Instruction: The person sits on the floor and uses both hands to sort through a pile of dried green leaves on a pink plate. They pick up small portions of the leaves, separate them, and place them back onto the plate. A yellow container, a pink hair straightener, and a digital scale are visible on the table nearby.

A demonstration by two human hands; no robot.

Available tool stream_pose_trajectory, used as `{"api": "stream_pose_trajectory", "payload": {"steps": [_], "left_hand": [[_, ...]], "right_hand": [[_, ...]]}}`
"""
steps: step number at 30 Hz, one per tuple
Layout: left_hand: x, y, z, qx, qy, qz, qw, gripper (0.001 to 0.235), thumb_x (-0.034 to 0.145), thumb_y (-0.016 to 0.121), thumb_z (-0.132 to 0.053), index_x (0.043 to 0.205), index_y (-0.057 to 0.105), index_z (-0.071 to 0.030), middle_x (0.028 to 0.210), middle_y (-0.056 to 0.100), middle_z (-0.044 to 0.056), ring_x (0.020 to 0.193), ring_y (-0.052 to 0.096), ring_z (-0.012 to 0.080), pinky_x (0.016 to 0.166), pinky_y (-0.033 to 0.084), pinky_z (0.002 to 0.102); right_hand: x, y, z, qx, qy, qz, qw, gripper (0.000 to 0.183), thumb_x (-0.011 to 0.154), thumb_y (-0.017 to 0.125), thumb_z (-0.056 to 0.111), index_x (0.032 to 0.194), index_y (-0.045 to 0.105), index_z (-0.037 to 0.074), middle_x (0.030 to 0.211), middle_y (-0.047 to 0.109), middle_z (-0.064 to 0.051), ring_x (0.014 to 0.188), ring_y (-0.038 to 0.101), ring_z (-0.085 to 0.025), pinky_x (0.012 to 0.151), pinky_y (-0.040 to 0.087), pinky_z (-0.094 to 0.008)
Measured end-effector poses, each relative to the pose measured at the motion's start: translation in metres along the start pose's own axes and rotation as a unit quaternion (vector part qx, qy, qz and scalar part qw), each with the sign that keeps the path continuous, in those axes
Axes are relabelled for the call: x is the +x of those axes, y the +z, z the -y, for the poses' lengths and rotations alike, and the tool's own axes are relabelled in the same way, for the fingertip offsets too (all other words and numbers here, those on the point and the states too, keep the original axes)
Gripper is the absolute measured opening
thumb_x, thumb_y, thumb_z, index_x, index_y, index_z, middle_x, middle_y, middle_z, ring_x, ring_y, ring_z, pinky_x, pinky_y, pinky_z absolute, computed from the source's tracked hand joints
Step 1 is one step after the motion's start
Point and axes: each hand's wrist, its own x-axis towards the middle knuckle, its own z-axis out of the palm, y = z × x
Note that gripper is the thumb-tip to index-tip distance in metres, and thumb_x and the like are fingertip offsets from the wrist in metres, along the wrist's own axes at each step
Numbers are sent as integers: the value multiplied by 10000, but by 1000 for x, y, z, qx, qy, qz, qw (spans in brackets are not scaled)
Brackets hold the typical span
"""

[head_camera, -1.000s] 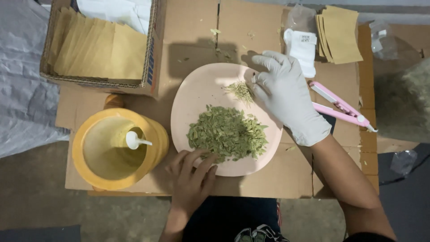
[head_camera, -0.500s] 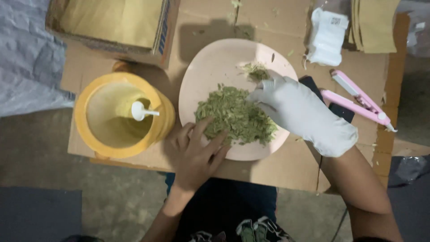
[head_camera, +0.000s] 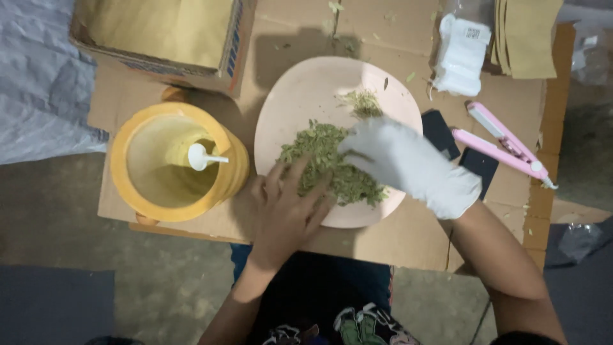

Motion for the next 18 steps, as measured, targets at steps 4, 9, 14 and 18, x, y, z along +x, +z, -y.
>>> {"api": "stream_pose_trajectory", "payload": {"steps": [4,9,14,18], "left_hand": [[-7,-2,0,5,29,-1,1000,398,1150,530,-545,1148,796,-248,1571,530,123,1393,372,364,1070,241,549],[-17,2,12,-70,-29,-34,997,396,1154,552,-441,1307,774,-152,1537,514,170,1399,377,425,1144,355,553],[-9,-7,5,-74,-39,-42,996,387,1169,536,-365,1251,796,-91,1524,528,176,1381,403,413,1148,388,547],[-10,-3,4,-71,-31,-34,996,431,1179,520,-392,1209,822,-87,1492,543,178,1382,403,417,1135,402,566]], "right_hand": [[6,29,0,-37,-27,40,998,317,980,758,463,1015,682,157,955,704,-73,992,722,-353,831,616,-505],[3,39,-3,-62,15,68,996,245,1048,684,428,1004,709,188,934,699,3,950,737,-274,841,612,-429],[-7,13,6,-39,19,55,998,206,1001,708,337,1005,706,131,931,710,-105,939,720,-404,795,606,-535],[4,-1,25,-94,-3,25,995,191,1032,693,356,980,718,174,922,711,-33,928,736,-329,783,606,-479]]}}
